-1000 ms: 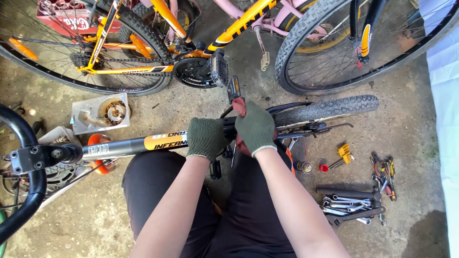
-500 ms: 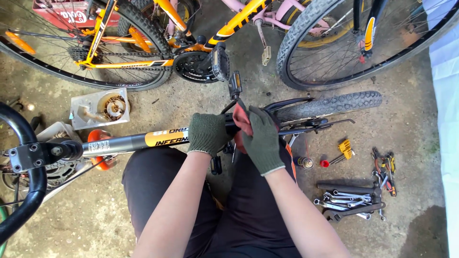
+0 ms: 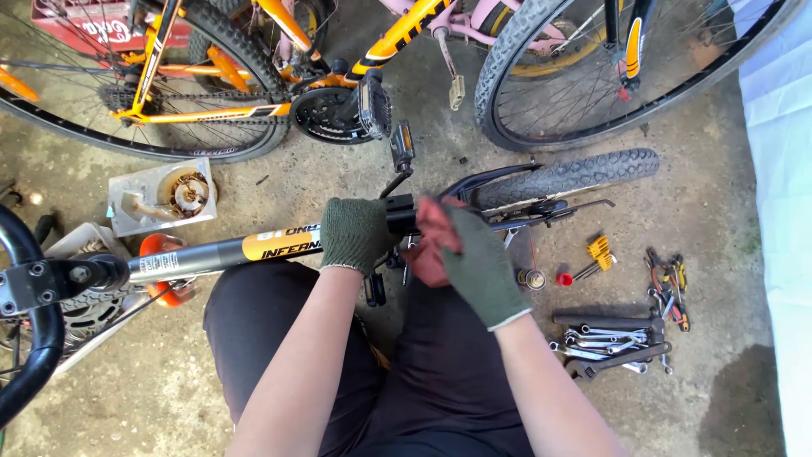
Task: Cleaning a bicycle frame with a rag and inspecting the seat
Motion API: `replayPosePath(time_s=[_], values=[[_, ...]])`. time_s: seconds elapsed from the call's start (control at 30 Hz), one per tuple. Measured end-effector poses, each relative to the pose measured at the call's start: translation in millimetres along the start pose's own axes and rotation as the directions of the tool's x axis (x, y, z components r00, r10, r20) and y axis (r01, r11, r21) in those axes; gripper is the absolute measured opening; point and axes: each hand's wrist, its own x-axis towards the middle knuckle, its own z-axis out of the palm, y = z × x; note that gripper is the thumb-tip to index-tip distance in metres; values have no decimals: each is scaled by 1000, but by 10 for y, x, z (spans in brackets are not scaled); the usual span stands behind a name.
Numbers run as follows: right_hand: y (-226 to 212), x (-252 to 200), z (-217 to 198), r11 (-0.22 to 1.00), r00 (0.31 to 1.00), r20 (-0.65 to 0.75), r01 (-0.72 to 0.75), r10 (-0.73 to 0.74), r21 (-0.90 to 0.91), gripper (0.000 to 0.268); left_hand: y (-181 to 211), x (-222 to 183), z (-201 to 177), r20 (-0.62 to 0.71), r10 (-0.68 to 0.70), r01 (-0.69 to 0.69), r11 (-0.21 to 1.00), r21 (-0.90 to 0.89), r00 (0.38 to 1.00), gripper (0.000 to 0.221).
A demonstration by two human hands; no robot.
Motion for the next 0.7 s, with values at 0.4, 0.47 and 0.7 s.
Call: replayPosePath(time_s=[0.4,0.47,0.7], values=[[-238,749,-155,758,851,151,-518,503,396,57,29,1,-63,8,-1,1,1000,5,1000,13],[-486,910,-204,989,972,232,-56,23,135,31,29,-1,-74,11,-8,7,1000,7,1000,13],[48,1371,391,990,659,740,-111,135,-81,53,22,23,-50,29,-36,36,999,7,999,13]])
